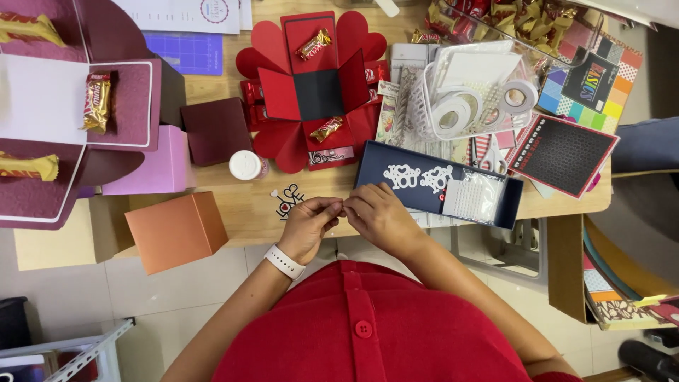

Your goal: The person assembles a red flower-shaped gift box by applying glue to a 'I LOVE YOU' cutout and attaching it to the box lid. They then place the decorated lid onto the box and handle a sheet of pearl stickers.

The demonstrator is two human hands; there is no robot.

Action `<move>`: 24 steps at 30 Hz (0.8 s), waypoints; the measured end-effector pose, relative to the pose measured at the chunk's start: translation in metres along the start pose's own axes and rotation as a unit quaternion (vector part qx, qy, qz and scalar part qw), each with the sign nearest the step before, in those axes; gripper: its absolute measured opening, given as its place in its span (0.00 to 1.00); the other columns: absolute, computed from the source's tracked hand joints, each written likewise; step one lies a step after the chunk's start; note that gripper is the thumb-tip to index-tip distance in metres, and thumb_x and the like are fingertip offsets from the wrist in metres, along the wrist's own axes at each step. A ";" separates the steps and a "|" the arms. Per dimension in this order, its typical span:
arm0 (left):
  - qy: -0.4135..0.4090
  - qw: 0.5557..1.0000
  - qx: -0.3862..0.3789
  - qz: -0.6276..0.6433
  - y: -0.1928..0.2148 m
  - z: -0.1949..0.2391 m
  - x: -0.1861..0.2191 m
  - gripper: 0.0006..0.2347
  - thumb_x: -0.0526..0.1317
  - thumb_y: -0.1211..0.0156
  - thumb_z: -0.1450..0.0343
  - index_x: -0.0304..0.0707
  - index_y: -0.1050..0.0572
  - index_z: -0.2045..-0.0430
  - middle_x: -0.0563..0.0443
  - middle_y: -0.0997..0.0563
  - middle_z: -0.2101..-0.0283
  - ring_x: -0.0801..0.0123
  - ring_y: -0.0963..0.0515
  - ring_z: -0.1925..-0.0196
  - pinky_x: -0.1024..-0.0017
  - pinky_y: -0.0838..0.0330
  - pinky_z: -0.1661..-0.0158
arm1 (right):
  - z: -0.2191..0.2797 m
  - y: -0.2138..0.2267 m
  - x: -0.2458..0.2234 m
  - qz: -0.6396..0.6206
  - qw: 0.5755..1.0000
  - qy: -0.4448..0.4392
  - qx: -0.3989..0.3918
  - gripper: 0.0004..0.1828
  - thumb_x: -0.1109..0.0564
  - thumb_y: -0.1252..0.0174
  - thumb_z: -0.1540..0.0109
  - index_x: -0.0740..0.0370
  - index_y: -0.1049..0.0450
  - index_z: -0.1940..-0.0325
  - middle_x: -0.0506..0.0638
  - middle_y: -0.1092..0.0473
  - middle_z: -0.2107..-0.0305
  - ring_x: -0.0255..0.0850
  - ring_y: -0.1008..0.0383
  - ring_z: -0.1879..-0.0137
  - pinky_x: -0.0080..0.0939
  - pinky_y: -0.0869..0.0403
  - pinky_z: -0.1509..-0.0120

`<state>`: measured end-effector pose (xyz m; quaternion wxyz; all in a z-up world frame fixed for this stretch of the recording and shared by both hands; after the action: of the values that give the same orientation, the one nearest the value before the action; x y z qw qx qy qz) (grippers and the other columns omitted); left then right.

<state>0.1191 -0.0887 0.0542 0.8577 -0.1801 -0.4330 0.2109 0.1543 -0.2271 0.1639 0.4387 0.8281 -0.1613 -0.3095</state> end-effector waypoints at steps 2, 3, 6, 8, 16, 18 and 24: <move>-0.002 1.000 0.002 0.001 0.001 0.002 0.001 0.06 0.30 0.33 0.30 0.29 0.17 0.61 0.43 0.16 0.67 0.69 0.16 0.62 0.79 0.24 0.60 | -0.001 -0.001 -0.001 -0.008 1.000 -0.006 -0.006 0.04 0.62 0.38 0.38 0.61 0.25 0.67 0.50 0.30 0.69 0.46 0.26 0.64 0.40 0.32 0.60; -0.004 1.000 0.003 0.001 0.002 0.003 0.001 0.06 0.31 0.34 0.30 0.30 0.17 0.62 0.43 0.16 0.67 0.69 0.16 0.62 0.79 0.23 0.60 | -0.002 -0.002 -0.002 -0.016 1.000 -0.013 -0.012 0.03 0.62 0.38 0.38 0.61 0.25 0.67 0.50 0.30 0.69 0.46 0.26 0.63 0.40 0.32 0.60; -0.005 1.000 0.008 0.002 0.002 0.004 0.003 0.05 0.30 0.34 0.30 0.29 0.17 0.62 0.43 0.16 0.67 0.69 0.16 0.62 0.80 0.24 0.60 | 0.000 -0.009 0.000 -0.021 0.999 -0.027 -0.019 0.02 0.63 0.37 0.39 0.61 0.25 0.65 0.51 0.30 0.68 0.46 0.25 0.62 0.41 0.31 0.59; -0.007 1.000 0.010 0.002 0.004 0.004 0.004 0.05 0.30 0.34 0.30 0.29 0.17 0.62 0.43 0.16 0.67 0.69 0.16 0.61 0.80 0.24 0.60 | 0.000 -0.011 0.000 -0.022 0.999 -0.028 -0.018 0.02 0.63 0.37 0.39 0.61 0.25 0.65 0.51 0.30 0.68 0.47 0.25 0.62 0.41 0.31 0.58; -0.013 1.000 0.015 0.002 0.012 0.004 0.002 0.06 0.29 0.34 0.29 0.29 0.18 0.61 0.43 0.15 0.66 0.68 0.15 0.61 0.79 0.23 0.59 | -0.002 -0.015 -0.003 -0.034 0.999 -0.019 -0.016 0.03 0.62 0.37 0.38 0.62 0.24 0.65 0.52 0.29 0.67 0.48 0.25 0.61 0.42 0.31 0.57; -0.014 1.000 0.015 0.002 0.012 0.004 0.003 0.05 0.30 0.34 0.30 0.29 0.18 0.62 0.43 0.16 0.66 0.69 0.15 0.62 0.80 0.24 0.60 | -0.001 -0.018 -0.002 -0.029 0.999 -0.028 -0.026 0.02 0.62 0.37 0.38 0.61 0.25 0.64 0.50 0.30 0.67 0.47 0.25 0.59 0.41 0.31 0.57; -0.015 1.000 0.014 0.003 0.011 0.007 0.007 0.05 0.30 0.34 0.30 0.29 0.17 0.62 0.43 0.15 0.66 0.69 0.15 0.62 0.80 0.23 0.61 | 0.002 -0.025 0.000 -0.020 0.999 -0.030 -0.036 0.02 0.62 0.39 0.38 0.60 0.26 0.63 0.50 0.31 0.67 0.46 0.25 0.59 0.41 0.31 0.57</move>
<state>0.1151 -0.0745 0.0577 0.8532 -0.1656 -0.4420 0.2219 0.1529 -0.2147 0.1422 0.4570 0.8050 -0.1464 -0.3488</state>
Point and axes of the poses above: each hand's wrist, its own z-axis away from the middle knuckle, its own y-axis out of the back of the hand, x = y × z, the point moved 5 cm from there along -z, towards the middle knuckle
